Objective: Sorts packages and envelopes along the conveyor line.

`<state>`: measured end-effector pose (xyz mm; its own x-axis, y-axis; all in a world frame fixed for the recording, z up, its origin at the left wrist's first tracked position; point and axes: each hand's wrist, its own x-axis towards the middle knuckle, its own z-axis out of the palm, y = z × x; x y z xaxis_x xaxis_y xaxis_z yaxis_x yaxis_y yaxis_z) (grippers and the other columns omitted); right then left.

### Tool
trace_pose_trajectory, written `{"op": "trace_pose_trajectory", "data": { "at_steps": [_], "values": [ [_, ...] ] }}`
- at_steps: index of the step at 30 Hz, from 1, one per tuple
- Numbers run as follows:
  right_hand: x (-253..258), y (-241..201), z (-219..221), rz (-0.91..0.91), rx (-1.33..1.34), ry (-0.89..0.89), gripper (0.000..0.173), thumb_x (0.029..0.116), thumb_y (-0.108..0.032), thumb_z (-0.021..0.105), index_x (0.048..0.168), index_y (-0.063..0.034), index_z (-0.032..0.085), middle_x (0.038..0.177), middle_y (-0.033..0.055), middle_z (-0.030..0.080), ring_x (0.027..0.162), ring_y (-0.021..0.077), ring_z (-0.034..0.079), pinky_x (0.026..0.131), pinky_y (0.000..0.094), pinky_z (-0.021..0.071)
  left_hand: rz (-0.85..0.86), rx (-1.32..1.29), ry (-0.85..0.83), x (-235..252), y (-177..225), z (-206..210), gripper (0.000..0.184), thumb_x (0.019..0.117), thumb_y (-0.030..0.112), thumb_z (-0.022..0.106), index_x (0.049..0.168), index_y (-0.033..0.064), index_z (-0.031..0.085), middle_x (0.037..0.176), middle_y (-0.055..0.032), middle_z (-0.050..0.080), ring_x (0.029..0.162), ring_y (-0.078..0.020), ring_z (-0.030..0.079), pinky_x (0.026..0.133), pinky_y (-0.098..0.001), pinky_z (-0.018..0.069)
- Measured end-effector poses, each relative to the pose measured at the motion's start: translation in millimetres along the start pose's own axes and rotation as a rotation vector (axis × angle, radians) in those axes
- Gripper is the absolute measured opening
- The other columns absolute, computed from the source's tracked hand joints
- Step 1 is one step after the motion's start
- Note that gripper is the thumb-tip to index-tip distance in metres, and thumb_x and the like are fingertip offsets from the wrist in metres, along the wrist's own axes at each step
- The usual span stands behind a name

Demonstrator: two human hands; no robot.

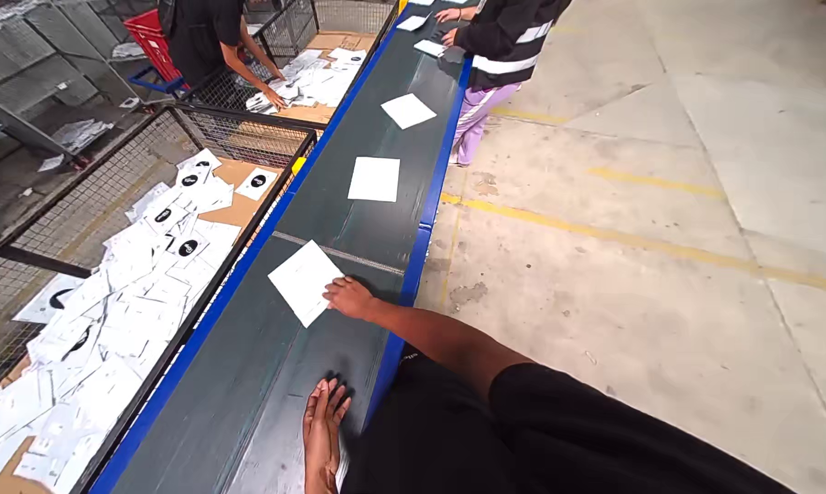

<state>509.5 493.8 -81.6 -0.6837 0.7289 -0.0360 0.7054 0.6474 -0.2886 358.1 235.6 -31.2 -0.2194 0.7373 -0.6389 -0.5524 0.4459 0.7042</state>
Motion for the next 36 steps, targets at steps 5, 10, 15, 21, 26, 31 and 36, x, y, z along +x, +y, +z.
{"op": "trace_pose_trajectory", "data": {
  "at_steps": [5,10,15,21,26,31,36],
  "values": [
    [-56.4,-40.1,28.7,-0.309,-0.094,0.171,0.035,0.1114,-0.035,0.042,0.124,-0.0148,0.068,0.130,0.0056,0.068,0.121,0.0264,0.064,0.100,0.0453,0.0532,-0.010,-0.129,0.085,2.0,-10.0,-9.6,0.053,0.1079,0.040,0.049,0.141,-0.0012,0.046,0.131,-0.0213,0.065,0.112,-0.0353,0.069,0.095,-0.0515,0.0581],
    [-117.0,-88.4,15.5,-0.526,0.299,0.286,0.027,0.1076,-0.034,0.054,0.116,-0.0193,0.074,0.127,-0.0006,0.071,0.112,0.0164,0.069,0.098,0.0363,0.0555,0.069,-0.260,0.145,-4.9,-3.4,-15.5,0.046,0.1079,0.030,0.051,0.139,-0.0030,0.047,0.122,-0.0238,0.069,0.103,-0.0362,0.073,0.090,-0.0508,0.0613],
    [-112.2,-65.1,-21.5,-0.237,0.400,0.167,0.033,0.1059,-0.042,0.053,0.112,-0.0186,0.076,0.133,-0.0025,0.068,0.124,0.0118,0.063,0.106,0.0367,0.0523,0.171,-0.337,0.232,-19.2,-8.1,-37.7,0.038,0.1023,0.005,0.056,0.138,-0.0036,0.046,0.118,-0.0243,0.069,0.097,-0.0371,0.073,0.085,-0.0533,0.0628],
    [-20.1,43.5,-65.8,0.253,0.255,0.095,0.063,0.1030,-0.055,0.047,0.147,-0.0106,0.055,0.155,0.0116,0.050,0.142,0.0268,0.049,0.115,0.0499,0.0440,0.215,-0.296,0.258,-33.0,1.6,-53.5,0.051,0.1108,0.035,0.042,0.149,0.0020,0.037,0.127,-0.0270,0.065,0.103,-0.0421,0.072,0.084,-0.0581,0.0622],
    [24.1,97.2,-69.8,0.471,0.222,0.067,0.109,0.0816,-0.062,0.076,0.161,-0.0045,0.028,0.163,0.0277,0.030,0.149,0.0464,0.032,0.114,0.0666,0.0359,0.278,-0.186,0.201,-41.3,17.6,-61.7,0.043,0.1080,0.021,0.051,0.144,-0.0008,0.044,0.124,-0.0236,0.067,0.103,-0.0365,0.072,0.086,-0.0544,0.0624],
    [11.3,54.4,-51.5,0.359,0.141,-0.158,0.138,0.0614,-0.071,0.086,0.165,-0.0100,0.018,0.160,0.0307,0.031,0.147,0.0519,0.029,0.112,0.0744,0.0286,0.360,0.157,0.118,-41.0,28.0,-69.3,0.029,0.1031,0.018,0.060,0.120,-0.0047,0.065,0.106,-0.0149,0.075,0.096,-0.0234,0.074,0.090,-0.0421,0.0619],
    [-14.8,-0.3,-24.7,0.325,0.087,-0.187,0.150,0.0469,-0.066,0.092,0.166,-0.0129,0.017,0.167,0.0285,0.016,0.151,0.0497,0.023,0.112,0.0706,0.0302,0.354,0.321,-0.021,-30.9,36.6,-73.1,0.022,0.0989,0.016,0.065,0.109,-0.0028,0.072,0.099,-0.0137,0.077,0.091,-0.0224,0.075,0.087,-0.0401,0.0626]
  ]
}}
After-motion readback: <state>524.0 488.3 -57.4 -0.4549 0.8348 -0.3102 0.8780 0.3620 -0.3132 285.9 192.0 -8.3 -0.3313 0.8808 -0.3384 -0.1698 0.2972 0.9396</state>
